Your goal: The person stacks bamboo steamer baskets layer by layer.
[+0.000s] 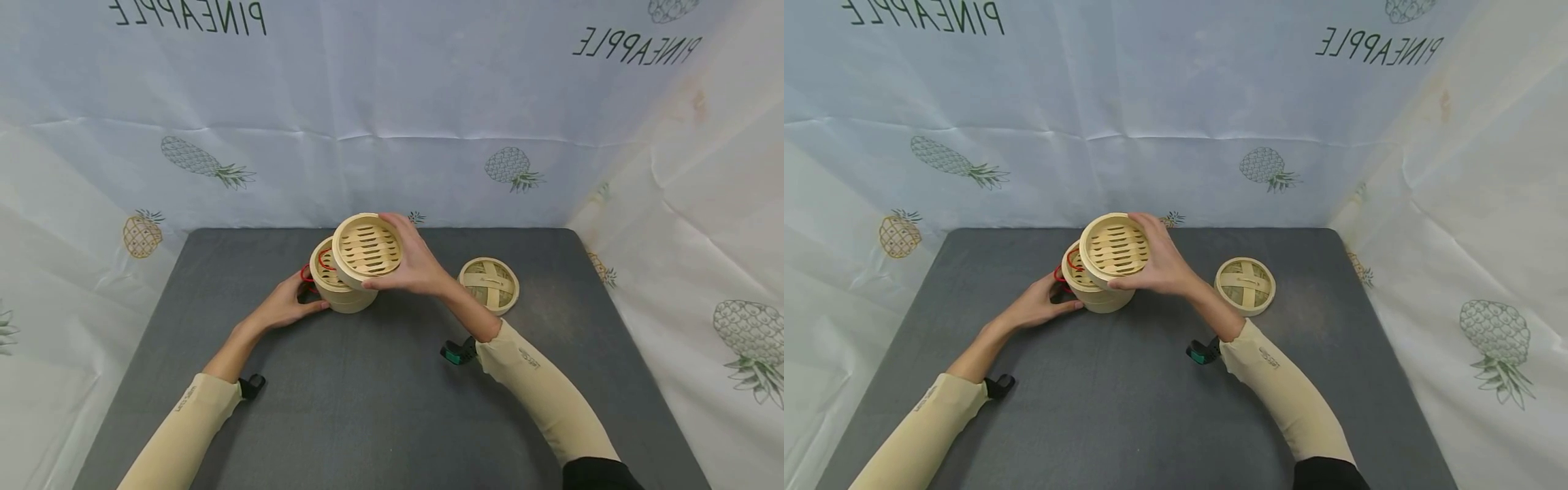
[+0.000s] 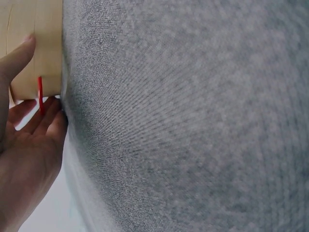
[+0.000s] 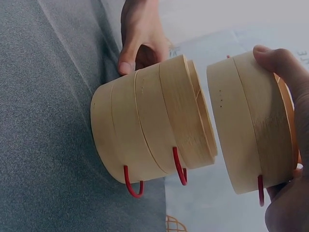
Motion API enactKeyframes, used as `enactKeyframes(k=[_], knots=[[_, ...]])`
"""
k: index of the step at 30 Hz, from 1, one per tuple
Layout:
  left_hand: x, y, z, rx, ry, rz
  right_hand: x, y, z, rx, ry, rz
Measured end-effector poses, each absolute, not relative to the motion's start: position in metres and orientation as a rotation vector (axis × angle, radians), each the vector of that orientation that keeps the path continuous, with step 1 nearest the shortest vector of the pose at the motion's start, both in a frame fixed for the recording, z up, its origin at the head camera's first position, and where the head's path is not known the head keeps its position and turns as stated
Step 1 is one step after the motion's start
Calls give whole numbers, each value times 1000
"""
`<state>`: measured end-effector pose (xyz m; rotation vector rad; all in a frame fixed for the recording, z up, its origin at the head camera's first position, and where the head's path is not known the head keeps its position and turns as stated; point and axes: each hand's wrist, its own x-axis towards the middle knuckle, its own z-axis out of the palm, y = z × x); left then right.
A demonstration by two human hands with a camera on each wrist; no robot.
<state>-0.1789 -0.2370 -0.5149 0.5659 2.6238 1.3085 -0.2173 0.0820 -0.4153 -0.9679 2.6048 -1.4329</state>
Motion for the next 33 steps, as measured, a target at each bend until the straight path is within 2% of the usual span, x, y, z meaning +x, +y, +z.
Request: enactKeyframes(k=[33], knots=[[-180,-241,-517,567,2594,1343,-231,46,-422,-1015,2550,-1399]])
